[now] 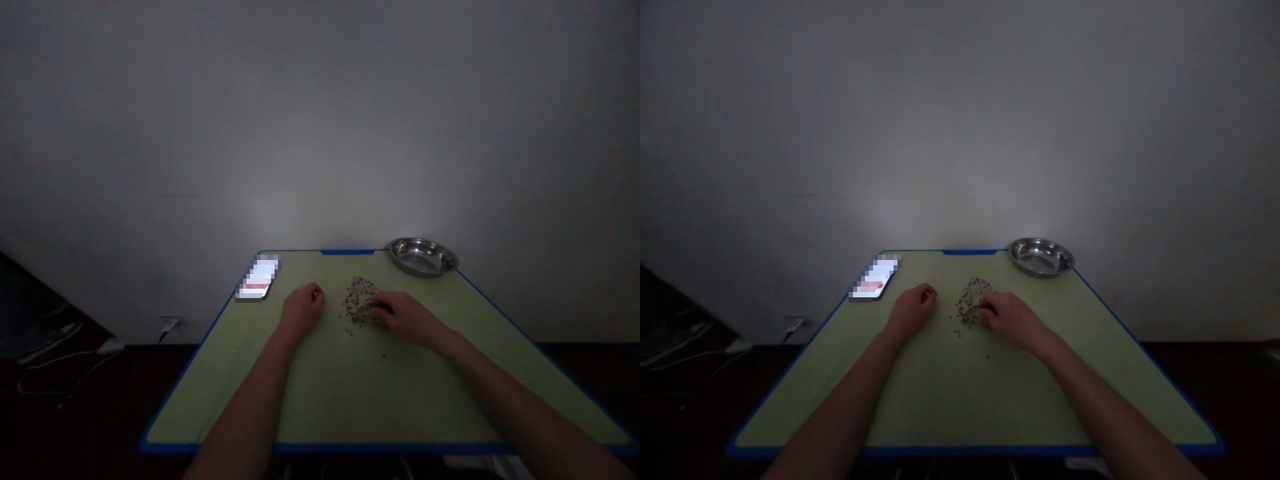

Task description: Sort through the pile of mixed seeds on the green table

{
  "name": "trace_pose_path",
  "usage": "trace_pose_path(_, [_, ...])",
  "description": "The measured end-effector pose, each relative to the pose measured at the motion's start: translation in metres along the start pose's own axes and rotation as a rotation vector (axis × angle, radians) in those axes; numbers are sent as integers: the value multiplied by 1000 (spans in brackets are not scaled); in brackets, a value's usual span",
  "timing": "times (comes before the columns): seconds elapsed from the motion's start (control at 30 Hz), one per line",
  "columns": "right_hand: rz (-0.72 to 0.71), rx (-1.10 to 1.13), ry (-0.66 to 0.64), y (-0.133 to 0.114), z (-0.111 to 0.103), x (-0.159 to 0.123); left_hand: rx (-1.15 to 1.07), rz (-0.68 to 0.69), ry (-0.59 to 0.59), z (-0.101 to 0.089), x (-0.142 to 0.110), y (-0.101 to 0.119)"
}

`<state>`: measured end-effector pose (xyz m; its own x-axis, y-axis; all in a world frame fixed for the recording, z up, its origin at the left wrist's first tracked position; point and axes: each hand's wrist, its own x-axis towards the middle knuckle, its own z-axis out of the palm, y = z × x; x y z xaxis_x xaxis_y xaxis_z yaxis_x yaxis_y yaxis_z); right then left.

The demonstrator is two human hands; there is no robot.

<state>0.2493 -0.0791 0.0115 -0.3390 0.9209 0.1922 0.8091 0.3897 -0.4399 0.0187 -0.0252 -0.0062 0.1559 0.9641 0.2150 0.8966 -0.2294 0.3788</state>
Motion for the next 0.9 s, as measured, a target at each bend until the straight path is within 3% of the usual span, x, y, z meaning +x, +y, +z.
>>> trace_pose_path(0.37, [0, 45, 51, 2, -7, -3, -17, 14, 16, 1, -1, -1])
trace_pose_path(0.9, [2, 14, 15, 9, -3, -9, -21, 7, 23, 1, 0, 0])
